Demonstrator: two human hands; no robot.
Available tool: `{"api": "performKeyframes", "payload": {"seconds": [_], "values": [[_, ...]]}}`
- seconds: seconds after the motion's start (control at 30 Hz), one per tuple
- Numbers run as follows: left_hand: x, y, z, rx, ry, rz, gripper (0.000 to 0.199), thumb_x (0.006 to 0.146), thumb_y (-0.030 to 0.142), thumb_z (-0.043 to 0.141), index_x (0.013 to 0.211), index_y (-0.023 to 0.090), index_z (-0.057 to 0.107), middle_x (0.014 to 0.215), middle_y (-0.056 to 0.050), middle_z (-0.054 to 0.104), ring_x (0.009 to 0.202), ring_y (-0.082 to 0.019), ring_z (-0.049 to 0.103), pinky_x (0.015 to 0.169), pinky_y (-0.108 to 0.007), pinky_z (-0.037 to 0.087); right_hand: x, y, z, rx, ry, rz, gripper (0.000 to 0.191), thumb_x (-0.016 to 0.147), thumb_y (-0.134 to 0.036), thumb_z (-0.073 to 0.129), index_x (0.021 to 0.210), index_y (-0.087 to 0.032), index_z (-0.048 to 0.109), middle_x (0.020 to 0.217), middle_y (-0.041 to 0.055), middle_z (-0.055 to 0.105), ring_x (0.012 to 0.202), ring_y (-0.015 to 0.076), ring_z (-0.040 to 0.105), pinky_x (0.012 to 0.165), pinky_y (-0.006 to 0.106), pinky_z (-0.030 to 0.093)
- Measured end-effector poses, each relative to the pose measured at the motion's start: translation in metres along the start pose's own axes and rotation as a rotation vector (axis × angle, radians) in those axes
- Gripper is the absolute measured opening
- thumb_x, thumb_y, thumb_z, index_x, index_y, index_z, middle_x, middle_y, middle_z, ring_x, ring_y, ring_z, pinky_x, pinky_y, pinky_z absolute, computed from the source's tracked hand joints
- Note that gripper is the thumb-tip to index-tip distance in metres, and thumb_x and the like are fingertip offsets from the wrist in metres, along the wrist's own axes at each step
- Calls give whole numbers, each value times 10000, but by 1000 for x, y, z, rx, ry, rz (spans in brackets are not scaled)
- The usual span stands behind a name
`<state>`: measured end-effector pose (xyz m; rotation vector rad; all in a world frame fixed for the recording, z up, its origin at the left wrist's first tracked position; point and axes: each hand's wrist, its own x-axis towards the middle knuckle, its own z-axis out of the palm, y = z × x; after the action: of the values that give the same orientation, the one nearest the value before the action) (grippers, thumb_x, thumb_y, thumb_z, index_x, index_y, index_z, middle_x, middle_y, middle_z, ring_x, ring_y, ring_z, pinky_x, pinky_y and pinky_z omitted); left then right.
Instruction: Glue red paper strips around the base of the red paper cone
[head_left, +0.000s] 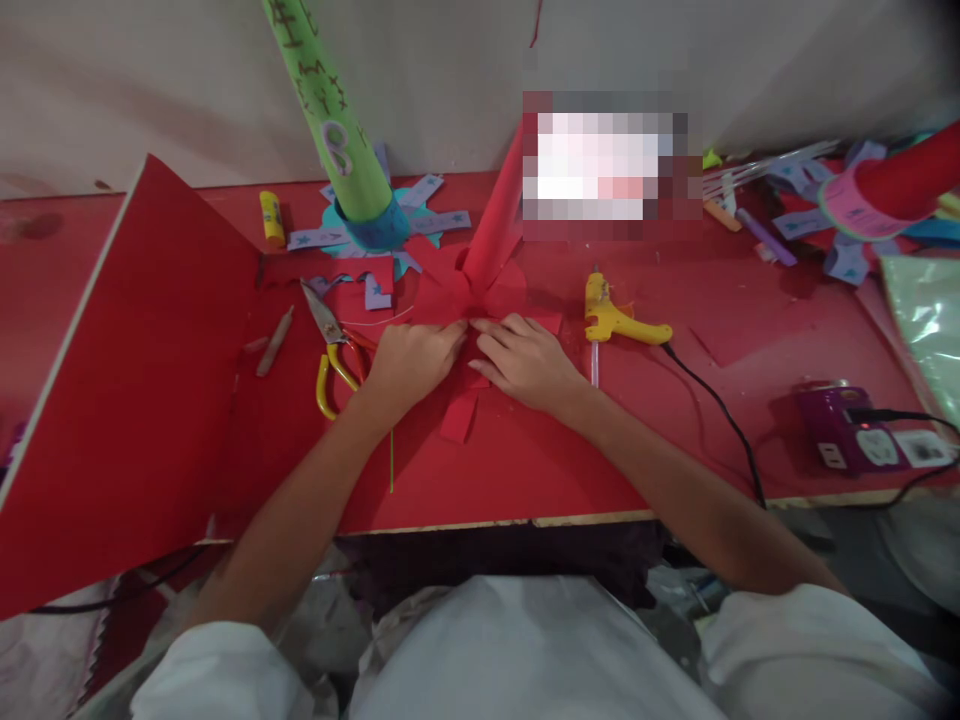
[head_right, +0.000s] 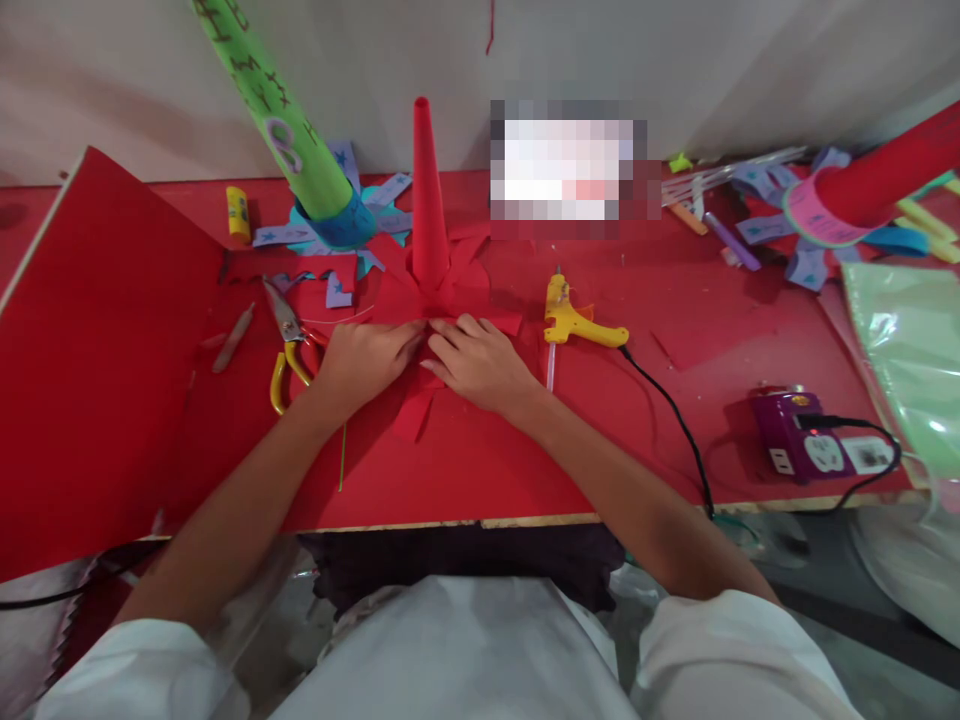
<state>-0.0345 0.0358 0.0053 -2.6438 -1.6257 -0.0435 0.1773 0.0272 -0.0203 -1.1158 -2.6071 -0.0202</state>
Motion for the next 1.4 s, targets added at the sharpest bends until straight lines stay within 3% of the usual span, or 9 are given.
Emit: {"api": "performKeyframes", "payload": {"seconds": [0.43, 0.53, 0.63, 0.73, 0.87, 1.0, 1.13, 1.4], "values": [[0, 0, 2, -80, 33, -6, 383, 1080, 328, 428, 1268, 254, 754, 943, -119, 821, 790, -296, 758, 628, -390, 452, -1, -2, 1, 32, 38, 65, 343, 1113, -341, 444, 1130, -176, 744, 1395, 118, 728, 1098, 322, 599, 921, 488, 475], [0, 0, 2, -132, 50, -50, 363, 1082, 374, 450, 1125, 231, 782, 904, -117, 808, 795, -287, 746, 666, -387, 474, -2, -1, 1, 46, 91, 107, 328, 1110, -312, 441, 1096, -178, 739, 1324, 127, 751, 1070, 309, 627, 929, 478, 491], [2, -5, 3, -279, 151, -117, 260, 1054, 317, 518, 1036, 205, 752, 954, -96, 792, 879, -264, 737, 761, -379, 521, -3, 3, -2, 103, 192, 212, 291, 1095, -278, 448, 1112, -184, 722, 1243, 130, 763, 1055, 304, 651, 954, 473, 513], [6, -10, 5, -469, 286, -155, 171, 1013, 218, 562, 1110, 199, 702, 1107, -76, 767, 997, -231, 721, 895, -366, 558, -3, 8, -2, 222, 286, 330, 261, 1050, -227, 481, 1205, -198, 688, 1181, 123, 764, 1071, 316, 665, 955, 489, 545], [10, -11, 10, -622, 321, -134, 352, 995, 204, 575, 1344, 211, 620, 1371, -79, 708, 993, -194, 725, 972, -364, 580, -1, 12, 3, 403, 308, 342, 454, 1000, -201, 503, 1450, -223, 556, 1348, 126, 715, 1221, 329, 658, 1025, 538, 566], [11, -8, 12, -681, 301, -110, 430, 973, 185, 586, 1402, 191, 605, 1376, -94, 725, 979, -197, 744, 943, -352, 595, 0, 11, 5, 512, 262, 286, 663, 995, -219, 511, 1635, -265, 340, 1554, 127, 589, 1398, 330, 584, 1125, 579, 534], [10, -7, 7, -706, 286, -129, 393, 991, 200, 585, 1383, 197, 613, 1336, -87, 748, 1006, -196, 753, 894, -317, 597, -1, 11, 4, 525, 260, 266, 718, 1003, -226, 509, 1676, -270, 260, 1585, 129, 561, 1448, 328, 549, 1156, 584, 519], [5, -1, -5, -645, 284, -177, 334, 1028, 229, 524, 1345, 195, 625, 1268, -77, 770, 1009, -184, 749, 875, -291, 582, -2, 6, -4, 489, 220, 267, 691, 1039, -269, 478, 1688, -232, 243, 1605, 156, 540, 1462, 322, 537, 1190, 579, 484]]}}
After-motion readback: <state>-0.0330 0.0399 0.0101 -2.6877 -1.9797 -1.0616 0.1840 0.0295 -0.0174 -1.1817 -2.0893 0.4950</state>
